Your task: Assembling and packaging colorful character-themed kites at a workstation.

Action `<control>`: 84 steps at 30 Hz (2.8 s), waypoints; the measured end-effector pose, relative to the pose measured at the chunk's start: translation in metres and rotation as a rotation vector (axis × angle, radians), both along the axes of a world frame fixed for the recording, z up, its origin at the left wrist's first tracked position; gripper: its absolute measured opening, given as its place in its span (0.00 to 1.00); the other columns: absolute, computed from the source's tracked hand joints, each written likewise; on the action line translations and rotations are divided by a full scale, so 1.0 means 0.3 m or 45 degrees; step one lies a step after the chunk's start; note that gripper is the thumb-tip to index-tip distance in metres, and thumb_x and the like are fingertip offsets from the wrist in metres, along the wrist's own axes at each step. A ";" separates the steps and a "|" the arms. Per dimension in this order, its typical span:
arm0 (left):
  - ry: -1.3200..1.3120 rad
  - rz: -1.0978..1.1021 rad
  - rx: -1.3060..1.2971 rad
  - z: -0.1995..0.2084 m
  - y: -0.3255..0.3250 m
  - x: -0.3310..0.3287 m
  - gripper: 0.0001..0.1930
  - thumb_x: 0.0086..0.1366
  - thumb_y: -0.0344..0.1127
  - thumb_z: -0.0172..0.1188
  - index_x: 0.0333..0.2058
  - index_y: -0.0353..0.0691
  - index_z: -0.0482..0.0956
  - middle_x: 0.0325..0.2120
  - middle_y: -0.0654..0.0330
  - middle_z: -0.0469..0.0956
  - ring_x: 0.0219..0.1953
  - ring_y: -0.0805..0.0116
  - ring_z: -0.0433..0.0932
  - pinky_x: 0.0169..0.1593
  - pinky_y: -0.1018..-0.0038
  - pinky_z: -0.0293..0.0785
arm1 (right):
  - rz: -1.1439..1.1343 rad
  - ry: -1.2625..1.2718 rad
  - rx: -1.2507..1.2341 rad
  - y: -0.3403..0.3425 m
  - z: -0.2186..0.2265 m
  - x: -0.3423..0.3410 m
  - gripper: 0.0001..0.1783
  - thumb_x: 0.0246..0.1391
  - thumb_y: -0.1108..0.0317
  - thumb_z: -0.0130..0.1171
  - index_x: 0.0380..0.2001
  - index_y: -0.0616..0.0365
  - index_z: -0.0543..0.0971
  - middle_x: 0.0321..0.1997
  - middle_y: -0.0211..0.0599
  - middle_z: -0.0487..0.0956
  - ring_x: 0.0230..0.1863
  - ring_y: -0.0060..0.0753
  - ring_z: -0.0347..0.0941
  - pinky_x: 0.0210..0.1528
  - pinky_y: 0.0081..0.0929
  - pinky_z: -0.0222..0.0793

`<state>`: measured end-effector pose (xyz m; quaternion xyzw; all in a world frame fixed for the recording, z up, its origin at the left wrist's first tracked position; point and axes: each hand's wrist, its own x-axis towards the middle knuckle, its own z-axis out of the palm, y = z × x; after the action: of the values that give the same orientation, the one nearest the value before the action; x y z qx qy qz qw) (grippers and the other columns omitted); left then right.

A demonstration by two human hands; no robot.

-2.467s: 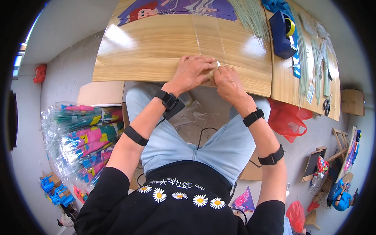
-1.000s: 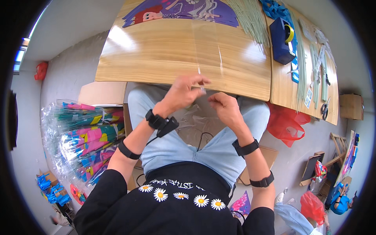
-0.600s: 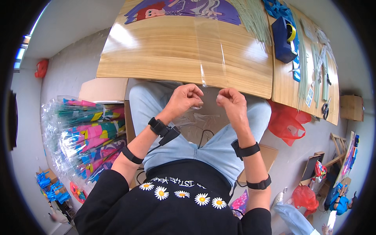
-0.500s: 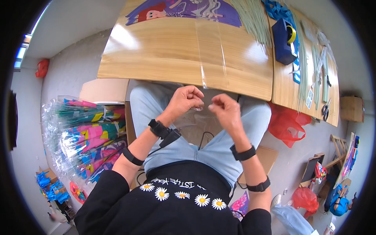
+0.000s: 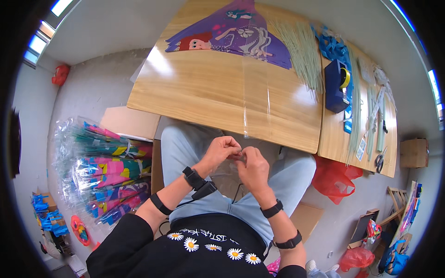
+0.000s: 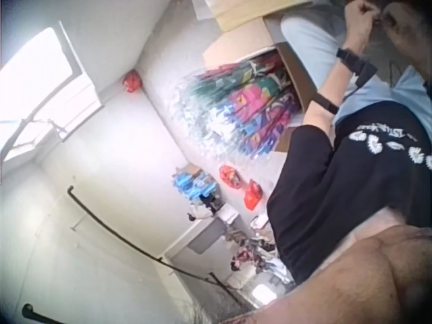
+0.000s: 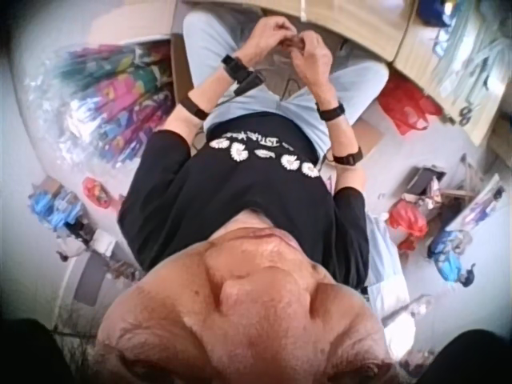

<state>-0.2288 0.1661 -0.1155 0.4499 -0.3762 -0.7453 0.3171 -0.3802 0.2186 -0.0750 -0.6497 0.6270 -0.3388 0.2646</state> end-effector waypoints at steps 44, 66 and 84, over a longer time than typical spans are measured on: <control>-0.152 0.123 -0.291 0.221 -1.057 -0.239 0.09 0.57 0.23 0.62 0.38 0.38 0.79 0.22 0.63 0.78 0.20 0.77 0.73 0.22 0.81 0.64 | -0.448 0.270 0.059 -0.429 -0.107 -0.156 0.16 0.35 0.69 0.72 0.27 0.55 0.73 0.28 0.44 0.77 0.37 0.53 0.74 0.36 0.45 0.69; 0.174 -0.167 -0.749 0.518 -1.220 -0.645 0.24 0.56 0.22 0.58 0.54 0.35 0.74 0.48 0.58 0.78 0.43 0.72 0.78 0.44 0.78 0.73 | -0.452 -0.126 0.069 -0.103 0.094 -0.433 0.27 0.44 0.86 0.54 0.52 0.64 0.70 0.35 0.49 0.79 0.31 0.51 0.76 0.33 0.39 0.72; -1.054 0.108 -1.416 0.261 -1.528 -0.450 0.23 0.53 0.34 0.67 0.48 0.31 0.77 0.42 0.48 0.81 0.44 0.55 0.81 0.51 0.65 0.75 | -0.776 -0.386 0.003 -0.771 0.042 -0.632 0.31 0.46 0.84 0.54 0.57 0.71 0.71 0.27 0.43 0.76 0.27 0.34 0.77 0.30 0.30 0.72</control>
<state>-0.3636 -0.2924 -0.0373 0.4824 -0.7743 -0.1958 0.3598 -0.5698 -0.0126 -0.0625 -0.3744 0.7461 -0.4944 0.2423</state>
